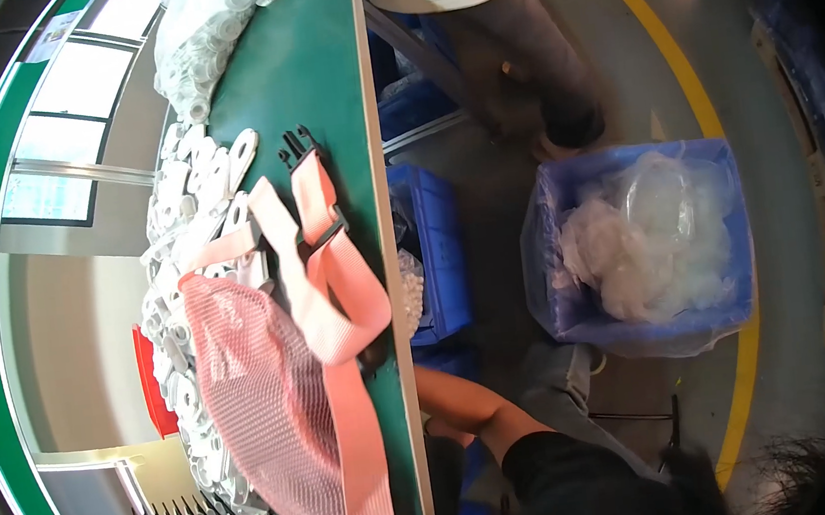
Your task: Assembling and packaging small lighting components into plastic bags at a factory workbench.
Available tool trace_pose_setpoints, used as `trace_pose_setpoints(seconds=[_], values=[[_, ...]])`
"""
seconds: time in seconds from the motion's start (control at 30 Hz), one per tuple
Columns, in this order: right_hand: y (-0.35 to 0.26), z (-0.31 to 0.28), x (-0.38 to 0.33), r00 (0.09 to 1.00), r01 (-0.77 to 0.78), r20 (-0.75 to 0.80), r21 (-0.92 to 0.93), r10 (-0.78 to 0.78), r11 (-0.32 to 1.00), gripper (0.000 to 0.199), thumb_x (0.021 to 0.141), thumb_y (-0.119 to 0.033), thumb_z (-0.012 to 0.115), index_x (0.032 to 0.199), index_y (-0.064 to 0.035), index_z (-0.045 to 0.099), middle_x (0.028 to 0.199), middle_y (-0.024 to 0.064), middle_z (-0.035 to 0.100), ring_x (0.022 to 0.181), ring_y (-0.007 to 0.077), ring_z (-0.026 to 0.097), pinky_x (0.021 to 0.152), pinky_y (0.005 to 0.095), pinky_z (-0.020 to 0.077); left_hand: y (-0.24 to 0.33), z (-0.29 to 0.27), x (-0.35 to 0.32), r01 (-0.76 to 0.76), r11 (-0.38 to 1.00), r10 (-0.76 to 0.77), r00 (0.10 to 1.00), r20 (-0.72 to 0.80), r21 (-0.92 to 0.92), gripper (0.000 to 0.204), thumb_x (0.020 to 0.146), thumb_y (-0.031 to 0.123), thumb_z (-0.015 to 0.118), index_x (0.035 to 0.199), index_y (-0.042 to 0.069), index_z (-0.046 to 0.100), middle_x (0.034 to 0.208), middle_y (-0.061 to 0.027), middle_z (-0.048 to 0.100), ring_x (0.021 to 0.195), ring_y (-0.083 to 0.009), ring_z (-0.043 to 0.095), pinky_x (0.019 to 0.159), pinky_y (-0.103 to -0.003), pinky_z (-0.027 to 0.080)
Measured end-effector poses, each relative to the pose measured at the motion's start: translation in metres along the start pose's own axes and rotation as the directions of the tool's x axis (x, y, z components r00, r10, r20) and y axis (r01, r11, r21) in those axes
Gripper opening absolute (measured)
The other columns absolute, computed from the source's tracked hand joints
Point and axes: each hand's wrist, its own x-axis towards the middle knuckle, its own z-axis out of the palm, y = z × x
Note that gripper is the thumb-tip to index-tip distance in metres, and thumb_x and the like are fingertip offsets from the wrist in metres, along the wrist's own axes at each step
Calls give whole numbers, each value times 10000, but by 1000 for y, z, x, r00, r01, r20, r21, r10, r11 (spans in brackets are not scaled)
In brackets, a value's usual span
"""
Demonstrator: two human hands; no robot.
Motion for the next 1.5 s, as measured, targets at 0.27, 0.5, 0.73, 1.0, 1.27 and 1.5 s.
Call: trace_pose_setpoints(seconds=[0.27,0.5,0.73,1.0,1.27,1.5], values=[[-130,-108,1,986,68,156,-42,-60,997,106,795,-96,573,754,-6,538,709,135,538,644,255,558,573,338,440,43,-81,161,657,753,-401,513,759,-46,553,710,222,627,1188,32,425,1268,-284,345,1158,-451,346,945,-519,291],[-202,-220,-40,954,277,200,-298,-224,913,147,822,-51,536,686,-17,492,637,3,448,569,78,433,496,219,344,46,-78,148,709,702,-448,512,733,-66,647,677,204,626,1283,135,409,1343,-226,303,1265,-370,265,1013,-486,217],[-359,-287,-94,973,180,205,-386,-106,905,149,815,-49,541,681,-26,481,643,-17,437,564,52,401,510,203,322,52,-91,144,679,724,-464,611,641,-123,689,682,208,617,1317,148,356,1365,-207,279,1267,-359,258,1029,-460,207],[-531,-275,-172,824,549,256,-143,-505,824,133,831,-35,493,710,-54,445,700,-24,376,588,41,331,486,176,250,55,-91,125,664,706,-490,709,507,-245,736,718,283,589,1357,119,262,1360,-171,305,1277,-324,258,1044,-442,204],[-648,-187,-237,653,751,80,61,-753,657,198,905,-179,427,826,-7,485,770,35,477,665,131,441,648,253,382,110,-114,124,599,569,-628,759,173,-563,174,765,124,576,919,44,566,1008,-142,537,1007,-317,490,867,-382,400],[-649,-106,-240,654,755,58,-1,-754,655,376,926,-178,377,1210,68,401,1203,168,485,1075,222,495,935,293,366,252,-182,111,-243,-959,-121,818,562,146,873,723,735,353,1335,115,295,1355,-178,309,1228,-368,332,1000,-458,304]])
